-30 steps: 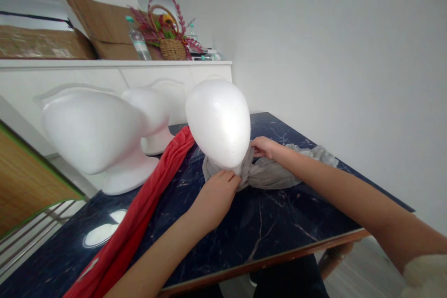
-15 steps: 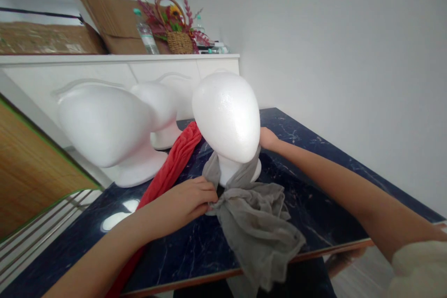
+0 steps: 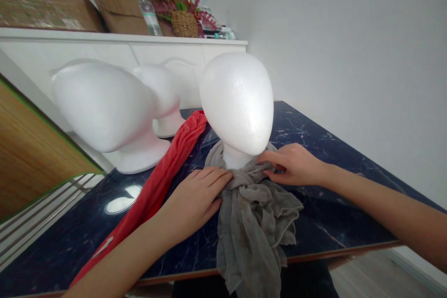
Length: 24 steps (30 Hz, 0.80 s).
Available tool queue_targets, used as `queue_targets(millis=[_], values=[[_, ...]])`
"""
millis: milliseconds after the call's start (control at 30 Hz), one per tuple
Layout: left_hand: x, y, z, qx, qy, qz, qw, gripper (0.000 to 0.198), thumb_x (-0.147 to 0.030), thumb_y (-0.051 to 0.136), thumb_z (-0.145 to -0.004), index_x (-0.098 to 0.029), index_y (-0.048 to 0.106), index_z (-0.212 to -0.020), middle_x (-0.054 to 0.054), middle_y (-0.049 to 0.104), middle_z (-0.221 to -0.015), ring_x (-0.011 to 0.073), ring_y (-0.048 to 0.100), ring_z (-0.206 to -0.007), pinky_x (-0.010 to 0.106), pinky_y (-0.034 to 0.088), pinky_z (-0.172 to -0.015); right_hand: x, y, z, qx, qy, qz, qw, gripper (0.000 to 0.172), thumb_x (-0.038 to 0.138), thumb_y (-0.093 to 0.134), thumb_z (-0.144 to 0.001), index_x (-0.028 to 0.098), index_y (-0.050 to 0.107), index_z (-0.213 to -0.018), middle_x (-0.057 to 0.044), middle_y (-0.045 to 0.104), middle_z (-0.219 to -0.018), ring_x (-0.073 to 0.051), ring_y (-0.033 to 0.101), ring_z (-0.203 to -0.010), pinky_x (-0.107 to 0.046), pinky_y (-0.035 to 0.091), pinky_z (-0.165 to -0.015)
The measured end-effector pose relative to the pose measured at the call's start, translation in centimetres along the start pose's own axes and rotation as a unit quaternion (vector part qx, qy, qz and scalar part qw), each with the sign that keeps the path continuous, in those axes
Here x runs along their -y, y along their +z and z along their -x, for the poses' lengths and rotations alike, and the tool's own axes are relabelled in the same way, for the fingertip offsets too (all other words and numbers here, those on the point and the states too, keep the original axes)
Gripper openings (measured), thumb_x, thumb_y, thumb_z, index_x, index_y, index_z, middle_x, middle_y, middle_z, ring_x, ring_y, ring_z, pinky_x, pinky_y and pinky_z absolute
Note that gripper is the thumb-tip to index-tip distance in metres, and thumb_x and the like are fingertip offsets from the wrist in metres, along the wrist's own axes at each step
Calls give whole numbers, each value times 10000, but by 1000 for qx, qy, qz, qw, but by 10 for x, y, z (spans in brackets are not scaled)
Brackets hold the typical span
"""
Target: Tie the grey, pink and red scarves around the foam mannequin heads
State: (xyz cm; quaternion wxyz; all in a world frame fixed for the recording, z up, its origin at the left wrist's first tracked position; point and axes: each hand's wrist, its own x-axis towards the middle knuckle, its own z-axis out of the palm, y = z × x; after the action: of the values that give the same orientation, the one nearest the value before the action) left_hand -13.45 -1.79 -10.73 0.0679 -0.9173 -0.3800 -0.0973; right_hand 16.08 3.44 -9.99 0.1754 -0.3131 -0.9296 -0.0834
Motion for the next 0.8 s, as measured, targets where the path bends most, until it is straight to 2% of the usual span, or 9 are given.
queue_targets(millis=[67,100,167,233,367,667,800], values=[[0,6,-6,5,7,-3,1000,408,-131,514,-909,-190,525,-1313,85,613,-1289,248,544,-1188,428,448,-1012,11,3,-5,51,-38,40,997,425,280,569,-873,235,570,-1296,-7,688,-733,-161,563,-597,-271,253,-556],[-1,8,-8,11,9,-5,1000,357,-130,487,-925,-180,551,-1272,90,633,-1231,250,561,-1142,427,463,-990,14,5,-8,72,-50,50,995,449,260,573,-866,238,560,-1315,-25,714,-790,-169,579,-617,-274,243,-554],[-1,11,-12,19,14,-9,1000,263,-126,447,-946,-160,603,-1156,95,654,-1121,250,578,-1060,415,486,-949,17,8,-12,101,-65,58,991,377,221,571,-859,222,610,-1234,-51,735,-845,-177,600,-647,-279,235,-556],[0,12,-13,24,25,-10,999,221,-113,440,-948,-155,620,-1070,92,654,-1069,244,577,-1019,394,496,-921,15,9,-12,115,-63,61,990,252,196,572,-852,201,659,-1088,-56,731,-806,-180,606,-647,-283,229,-557],[11,8,-12,47,51,-10,998,215,-88,459,-939,-175,623,-1047,70,654,-1046,231,579,-980,365,490,-879,3,2,-4,129,-21,51,990,155,203,592,-835,197,677,-964,-41,709,-725,-174,598,-622,-282,228,-560],[44,-17,-18,125,105,23,986,205,-111,486,-939,-208,650,-862,29,668,-884,187,608,-882,296,439,-809,-34,-19,11,121,69,-5,990,181,147,604,-720,234,673,-863,48,615,-651,-115,533,-581,-234,243,-565],[63,-25,-20,165,103,41,980,242,-86,479,-901,-204,685,-852,40,699,-934,193,629,-933,271,448,-829,-53,-22,19,144,106,-38,983,227,136,577,-683,239,667,-865,61,583,-644,-106,505,-559,-225,254,-557]])
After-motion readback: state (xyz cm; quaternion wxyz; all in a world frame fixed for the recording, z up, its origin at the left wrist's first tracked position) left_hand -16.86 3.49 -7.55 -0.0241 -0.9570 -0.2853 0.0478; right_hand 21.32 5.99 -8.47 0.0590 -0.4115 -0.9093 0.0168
